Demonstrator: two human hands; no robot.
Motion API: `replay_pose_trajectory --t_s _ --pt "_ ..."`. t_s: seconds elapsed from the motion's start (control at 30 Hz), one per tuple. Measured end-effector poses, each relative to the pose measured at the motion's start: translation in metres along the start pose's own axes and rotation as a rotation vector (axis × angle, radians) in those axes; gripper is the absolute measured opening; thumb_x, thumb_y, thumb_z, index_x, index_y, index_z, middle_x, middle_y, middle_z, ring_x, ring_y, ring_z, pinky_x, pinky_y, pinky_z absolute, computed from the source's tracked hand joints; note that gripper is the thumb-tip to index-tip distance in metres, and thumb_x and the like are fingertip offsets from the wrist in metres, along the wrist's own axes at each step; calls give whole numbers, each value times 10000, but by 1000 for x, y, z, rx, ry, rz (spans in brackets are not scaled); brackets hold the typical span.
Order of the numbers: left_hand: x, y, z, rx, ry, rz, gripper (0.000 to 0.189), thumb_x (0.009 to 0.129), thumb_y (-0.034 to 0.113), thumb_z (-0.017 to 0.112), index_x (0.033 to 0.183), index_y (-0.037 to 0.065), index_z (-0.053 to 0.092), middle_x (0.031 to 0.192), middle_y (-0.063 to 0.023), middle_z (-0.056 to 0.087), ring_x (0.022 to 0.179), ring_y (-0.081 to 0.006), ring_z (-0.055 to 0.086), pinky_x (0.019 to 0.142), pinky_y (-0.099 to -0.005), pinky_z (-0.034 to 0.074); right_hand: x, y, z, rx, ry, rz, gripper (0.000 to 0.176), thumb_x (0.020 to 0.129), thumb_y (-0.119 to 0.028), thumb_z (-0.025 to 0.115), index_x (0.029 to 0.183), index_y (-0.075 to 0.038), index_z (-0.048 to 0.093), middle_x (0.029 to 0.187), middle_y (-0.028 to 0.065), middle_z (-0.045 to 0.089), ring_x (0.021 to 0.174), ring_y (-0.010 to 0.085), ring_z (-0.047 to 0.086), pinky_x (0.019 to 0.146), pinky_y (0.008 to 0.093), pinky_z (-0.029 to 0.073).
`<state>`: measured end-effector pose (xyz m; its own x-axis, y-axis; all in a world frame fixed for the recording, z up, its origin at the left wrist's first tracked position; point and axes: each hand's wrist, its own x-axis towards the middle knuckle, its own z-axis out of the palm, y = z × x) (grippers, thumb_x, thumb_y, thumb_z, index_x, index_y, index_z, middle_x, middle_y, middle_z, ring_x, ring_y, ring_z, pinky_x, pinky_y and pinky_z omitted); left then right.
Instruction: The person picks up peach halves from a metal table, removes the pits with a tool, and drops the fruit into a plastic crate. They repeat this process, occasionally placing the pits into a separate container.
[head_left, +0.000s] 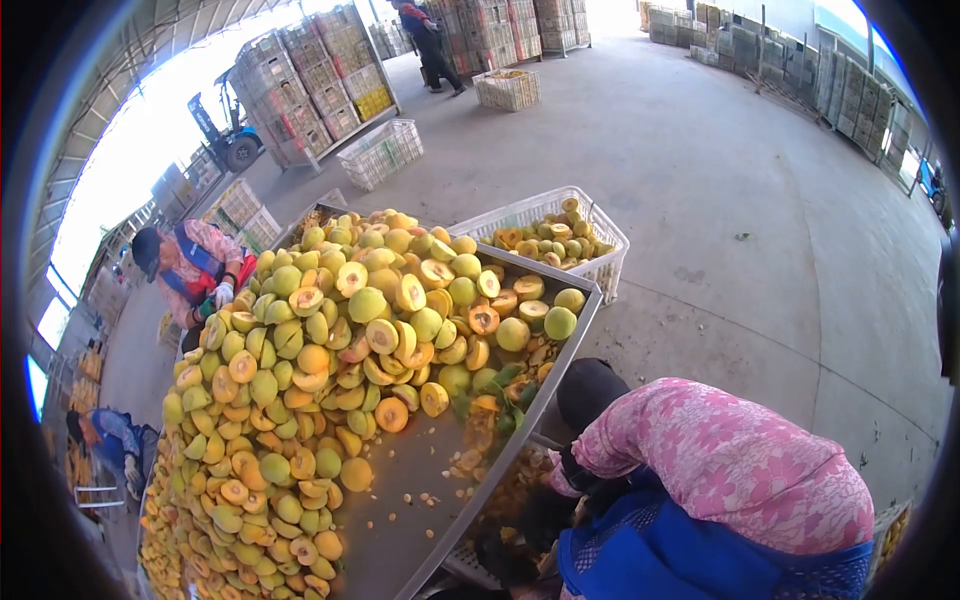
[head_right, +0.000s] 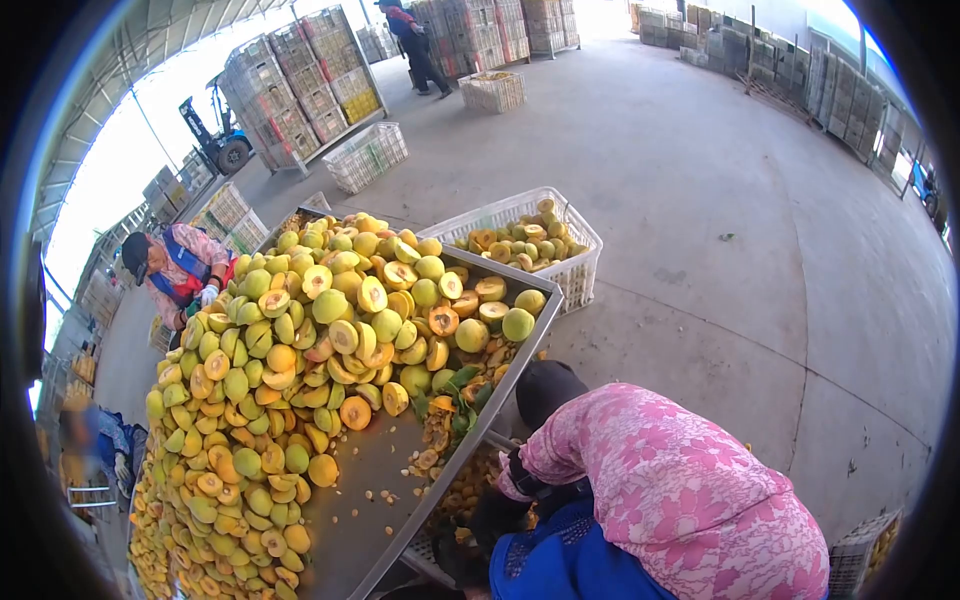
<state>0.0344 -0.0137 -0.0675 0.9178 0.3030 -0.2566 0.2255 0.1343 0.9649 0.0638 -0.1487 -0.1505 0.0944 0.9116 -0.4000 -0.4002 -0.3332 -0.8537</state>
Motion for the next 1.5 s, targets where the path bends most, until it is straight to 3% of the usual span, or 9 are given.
replay_pose_trajectory --t_s 0.43,0.5,0.6,0.9,1.07,1.2,1.33,1.4,1.5 --pt "-9 15 -12 -663 25 -160 286 864 133 499 1117 5 539 1001 -76 588 892 -168 554 789 -295 461 -70 -100 35 -471 20 -346 247 826 -184 517 973 -14 620 934 168 642 838 293 627 746 401 483" --pt "3 -18 -32 14 153 58 324 809 82 542 1124 12 536 1026 -85 586 927 -179 553 818 -302 449 -80 -79 22 266 195 62 185 880 -147 477 975 -71 616 748 76 604 579 203 570 480 335 453" --pt "-8 -2 -29 647 141 361 350 754 44 561 1103 15 542 1043 -79 580 929 -180 554 826 -298 443 -68 -21 4 113 231 46 71 865 -106 500 828 -82 555 629 21 531 501 129 517 398 272 385" --pt "-50 134 -145 265 232 490 397 737 34 535 1130 -29 524 1140 -126 551 1057 -210 529 887 -323 441 -92 -25 38 149 448 138 207 884 -195 470 1008 -36 516 846 132 595 517 192 524 431 345 423" --pt "-44 169 -214 1411 503 474 440 753 107 609 1168 -9 522 1154 -134 548 1066 -234 517 922 -332 420 -76 -7 23 -58 356 122 207 885 -182 483 983 -6 531 803 120 597 510 181 529 428 323 428" --pt "48 192 -142 463 114 216 403 788 151 621 1154 5 536 1058 -96 578 921 -173 564 727 -266 496 -87 -47 28 -177 325 223 137 844 -133 543 815 -3 575 640 92 565 511 172 551 420 319 420" --pt "163 173 -50 994 84 548 450 790 240 608 1164 2 528 1081 -179 584 990 -321 565 868 -377 450 -89 -41 19 -218 314 202 103 788 -118 582 718 -42 589 644 93 555 530 170 560 439 318 432" --pt "191 156 -18 1154 126 616 484 763 283 628 1143 -5 539 1093 -217 575 1048 -379 524 951 -394 383 -76 -5 10 -1104 334 -315 111 795 -126 571 716 -50 594 671 78 553 575 156 560 466 309 443" --pt "209 131 -2 1422 270 593 512 734 288 665 1135 -4 536 1104 -196 574 1056 -306 536 925 -369 413 -60 33 3 -701 326 -273 117 781 -123 603 857 -34 597 694 75 554 601 171 556 506 312 461"
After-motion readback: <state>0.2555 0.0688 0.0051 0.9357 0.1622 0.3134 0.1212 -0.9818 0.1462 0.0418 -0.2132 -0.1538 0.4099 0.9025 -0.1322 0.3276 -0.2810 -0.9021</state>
